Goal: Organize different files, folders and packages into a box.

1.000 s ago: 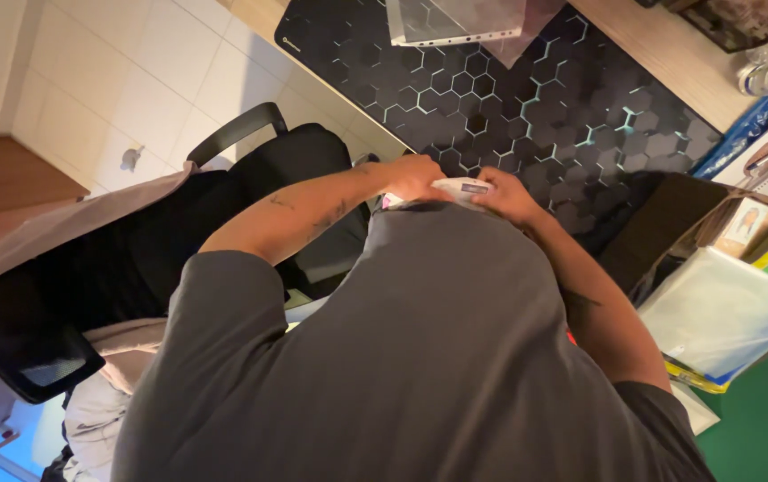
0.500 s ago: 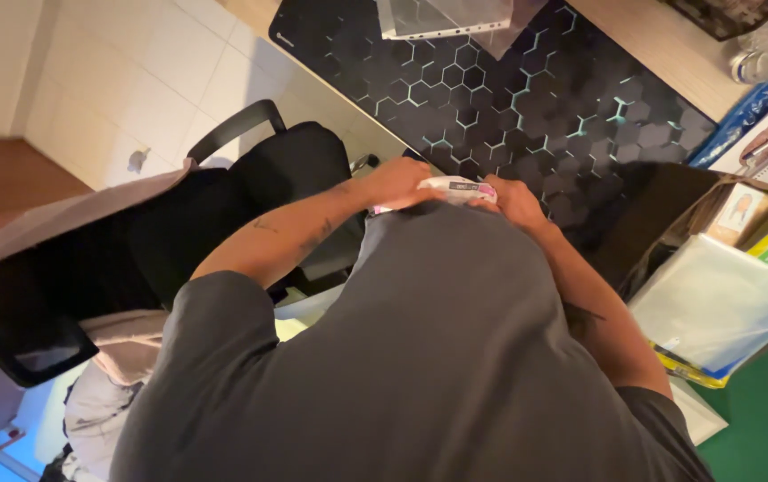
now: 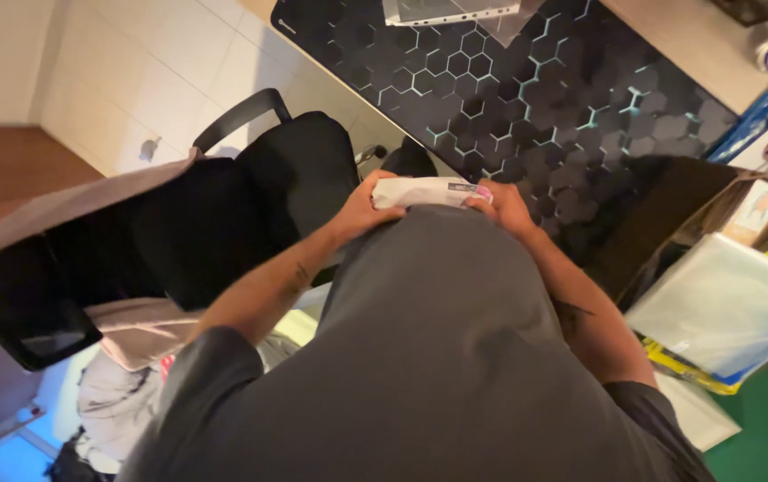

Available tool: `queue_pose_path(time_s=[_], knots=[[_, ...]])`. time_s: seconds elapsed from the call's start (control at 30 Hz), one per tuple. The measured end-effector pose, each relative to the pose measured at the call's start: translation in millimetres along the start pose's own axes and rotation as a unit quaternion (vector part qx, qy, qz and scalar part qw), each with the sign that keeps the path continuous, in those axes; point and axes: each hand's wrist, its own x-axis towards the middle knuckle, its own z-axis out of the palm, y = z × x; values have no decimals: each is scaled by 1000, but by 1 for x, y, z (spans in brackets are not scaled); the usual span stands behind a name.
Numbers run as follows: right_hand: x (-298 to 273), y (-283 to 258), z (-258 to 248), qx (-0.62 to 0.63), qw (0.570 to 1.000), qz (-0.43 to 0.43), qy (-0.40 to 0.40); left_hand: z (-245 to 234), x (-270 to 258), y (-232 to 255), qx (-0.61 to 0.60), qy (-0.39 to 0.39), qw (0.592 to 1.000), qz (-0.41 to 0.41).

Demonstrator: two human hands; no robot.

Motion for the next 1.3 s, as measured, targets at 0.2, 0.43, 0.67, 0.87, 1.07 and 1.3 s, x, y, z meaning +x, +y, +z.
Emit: queue_pose_path(time_s=[0.2, 0.43, 0.67, 0.87, 1.07, 1.3], knots=[[34, -22, -11, -53, 997, 24, -56, -36, 27, -27, 98, 31, 994, -25], [162, -24, -16, -110, 976, 53, 181, -117, 52, -1, -210, 188, 958, -46], [234, 18, -29, -329, 924, 104, 167, -207, 96, 16, -303, 212, 926, -73], [166, 4, -26, -361, 901, 204, 130, -237, 144, 18, -353, 154, 921, -63], [79, 13, -37, -454, 837, 211, 220, -232, 172, 27, -339, 133, 930, -54], [129, -1, 5, -313, 879, 173, 314, -215, 176, 29, -334, 151, 928, -68]])
